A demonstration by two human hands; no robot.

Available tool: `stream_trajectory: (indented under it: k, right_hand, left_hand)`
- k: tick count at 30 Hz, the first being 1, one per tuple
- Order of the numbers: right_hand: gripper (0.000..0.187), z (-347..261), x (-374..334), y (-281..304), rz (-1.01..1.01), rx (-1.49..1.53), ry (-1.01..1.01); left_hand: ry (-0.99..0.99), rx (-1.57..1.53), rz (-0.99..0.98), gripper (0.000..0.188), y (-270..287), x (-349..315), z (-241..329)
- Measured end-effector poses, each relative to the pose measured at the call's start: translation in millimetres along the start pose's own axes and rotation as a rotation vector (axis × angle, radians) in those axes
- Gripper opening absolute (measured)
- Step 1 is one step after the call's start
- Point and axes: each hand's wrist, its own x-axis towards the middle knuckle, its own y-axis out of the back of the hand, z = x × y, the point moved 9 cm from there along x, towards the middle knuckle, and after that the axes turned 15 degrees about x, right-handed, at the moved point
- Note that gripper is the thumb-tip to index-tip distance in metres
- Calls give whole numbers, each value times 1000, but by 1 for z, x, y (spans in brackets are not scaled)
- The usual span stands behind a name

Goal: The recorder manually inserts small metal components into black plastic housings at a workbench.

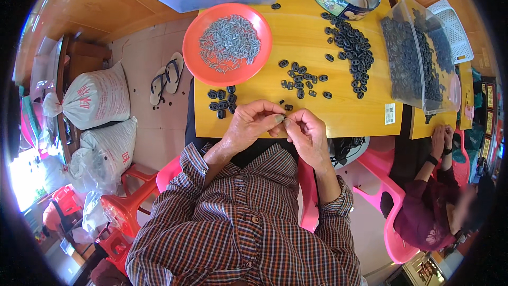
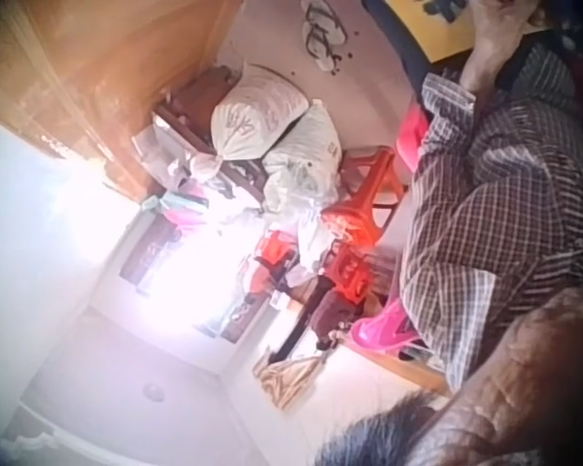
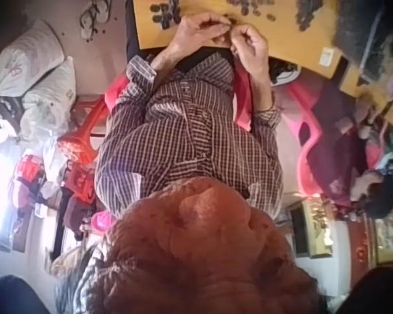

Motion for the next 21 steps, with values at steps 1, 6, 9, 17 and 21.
stream_trajectory:
  k: [1, 6, 9, 17, 21]
  right_hand:
    - [11, 2, -1, 0, -3, 8, -40]
    - [12, 8, 0, 2, -23, 102, -91]
    - [13, 11, 1, 3, -32, 157, -110]
    - [15, 14, 2, 2, -45, 211, -128]
    - [14, 10, 1, 1, -26, 184, -79]
  left_hand:
    - [1, -2, -1, 15, 0, 0, 0]
    - [39, -28, -43, 18, 1, -1, 0]
    - [52, -16, -28, 19, 3, -1, -1]
    - [72, -49, 0, 16, 4, 0, -3]
    - [23, -9, 21, 15, 4, 1, 0]
